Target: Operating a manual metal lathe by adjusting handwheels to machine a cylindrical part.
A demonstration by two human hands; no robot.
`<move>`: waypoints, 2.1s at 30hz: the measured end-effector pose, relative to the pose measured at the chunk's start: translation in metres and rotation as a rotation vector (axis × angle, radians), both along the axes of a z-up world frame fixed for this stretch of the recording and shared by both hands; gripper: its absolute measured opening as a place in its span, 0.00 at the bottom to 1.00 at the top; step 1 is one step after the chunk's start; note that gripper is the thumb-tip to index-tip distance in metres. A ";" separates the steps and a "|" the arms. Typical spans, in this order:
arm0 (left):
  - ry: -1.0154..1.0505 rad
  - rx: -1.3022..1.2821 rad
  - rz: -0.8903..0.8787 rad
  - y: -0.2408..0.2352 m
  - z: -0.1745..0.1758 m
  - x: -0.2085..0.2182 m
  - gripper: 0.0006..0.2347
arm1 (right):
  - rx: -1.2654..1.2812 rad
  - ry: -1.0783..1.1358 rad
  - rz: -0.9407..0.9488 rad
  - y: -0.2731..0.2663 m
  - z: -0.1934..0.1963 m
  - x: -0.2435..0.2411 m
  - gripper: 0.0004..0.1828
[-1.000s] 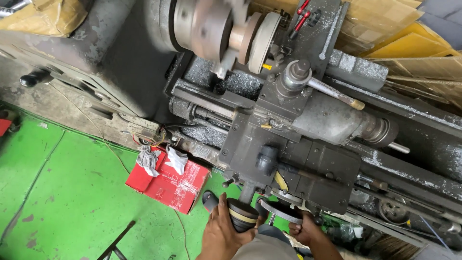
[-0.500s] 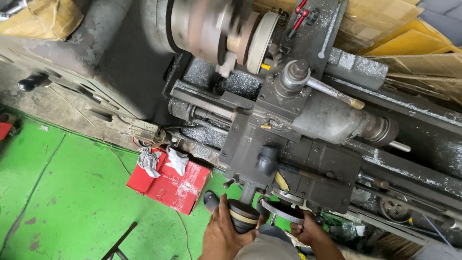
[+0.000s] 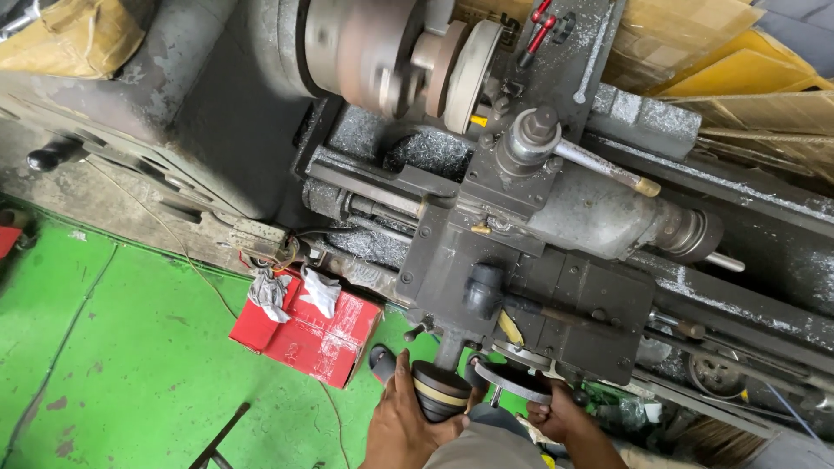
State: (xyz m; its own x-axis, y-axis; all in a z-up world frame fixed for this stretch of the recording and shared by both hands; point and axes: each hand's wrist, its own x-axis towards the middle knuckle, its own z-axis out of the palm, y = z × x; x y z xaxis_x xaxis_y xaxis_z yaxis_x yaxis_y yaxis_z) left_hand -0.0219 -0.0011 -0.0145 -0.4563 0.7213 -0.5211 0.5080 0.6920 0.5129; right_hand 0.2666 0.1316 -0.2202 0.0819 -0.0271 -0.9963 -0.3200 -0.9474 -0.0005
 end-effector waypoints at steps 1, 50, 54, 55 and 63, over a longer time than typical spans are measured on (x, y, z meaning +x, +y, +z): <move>0.000 0.000 -0.001 0.000 -0.001 0.001 0.59 | 0.000 0.000 -0.001 -0.001 -0.007 0.003 0.09; -0.090 -0.112 0.022 0.012 0.002 -0.009 0.56 | 0.069 0.059 0.021 0.002 0.007 -0.002 0.03; -0.150 -0.150 -0.006 0.014 0.005 -0.016 0.56 | 0.107 0.086 0.052 0.000 -0.001 0.003 0.05; -0.150 -0.151 -0.006 0.016 0.008 -0.017 0.56 | 0.107 0.086 0.052 0.001 0.002 0.001 0.05; -0.189 -0.187 -0.011 0.019 0.016 -0.019 0.56 | 0.064 0.052 0.043 0.004 0.007 0.000 0.02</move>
State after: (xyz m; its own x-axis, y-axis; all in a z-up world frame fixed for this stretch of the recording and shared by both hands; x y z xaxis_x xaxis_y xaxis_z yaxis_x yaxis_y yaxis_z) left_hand -0.0409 0.0184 0.0016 -0.3309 0.6088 -0.7210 0.4232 0.7786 0.4633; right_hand 0.2661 0.1353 -0.2134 0.0294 0.0393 -0.9988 -0.2806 -0.9587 -0.0460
